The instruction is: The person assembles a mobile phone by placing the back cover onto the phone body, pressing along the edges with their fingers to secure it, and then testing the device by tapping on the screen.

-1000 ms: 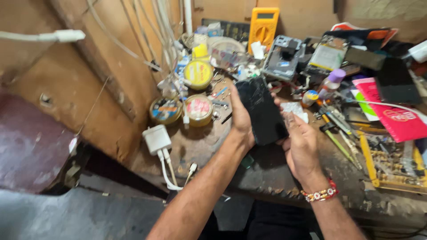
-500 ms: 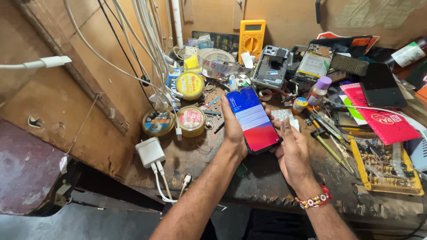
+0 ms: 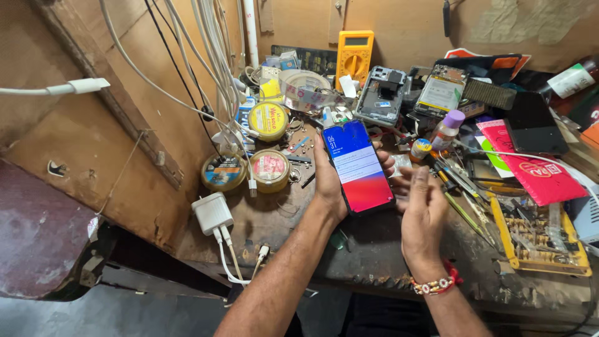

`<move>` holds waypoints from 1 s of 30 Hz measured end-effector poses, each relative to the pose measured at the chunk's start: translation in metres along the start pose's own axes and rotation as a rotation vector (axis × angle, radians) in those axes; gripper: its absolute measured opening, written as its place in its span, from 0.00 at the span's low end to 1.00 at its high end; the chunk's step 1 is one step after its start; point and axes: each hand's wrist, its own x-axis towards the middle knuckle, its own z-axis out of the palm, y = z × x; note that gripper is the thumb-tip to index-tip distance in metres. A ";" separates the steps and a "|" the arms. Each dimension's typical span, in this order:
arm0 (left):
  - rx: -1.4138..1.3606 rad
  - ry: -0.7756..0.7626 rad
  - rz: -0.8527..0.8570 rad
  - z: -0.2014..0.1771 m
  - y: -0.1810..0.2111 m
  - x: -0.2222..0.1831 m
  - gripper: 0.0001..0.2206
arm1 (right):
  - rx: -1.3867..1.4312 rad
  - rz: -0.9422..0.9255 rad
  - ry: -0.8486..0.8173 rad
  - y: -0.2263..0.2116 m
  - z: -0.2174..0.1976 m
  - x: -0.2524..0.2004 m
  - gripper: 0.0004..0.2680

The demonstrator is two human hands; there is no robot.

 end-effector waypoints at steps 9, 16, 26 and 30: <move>0.093 -0.016 -0.071 0.001 -0.001 -0.003 0.53 | -0.374 -0.493 -0.144 -0.043 -0.013 -0.035 0.09; 0.075 -0.140 -0.082 -0.011 -0.006 0.001 0.49 | -0.559 -0.804 -0.440 -0.052 -0.019 -0.039 0.14; 0.160 -0.071 -0.106 0.002 0.002 -0.007 0.47 | -0.341 -0.596 -0.238 -0.045 -0.006 -0.011 0.17; 0.139 -0.072 -0.126 0.001 0.000 -0.006 0.47 | -0.192 -0.500 -0.187 -0.037 -0.012 -0.019 0.15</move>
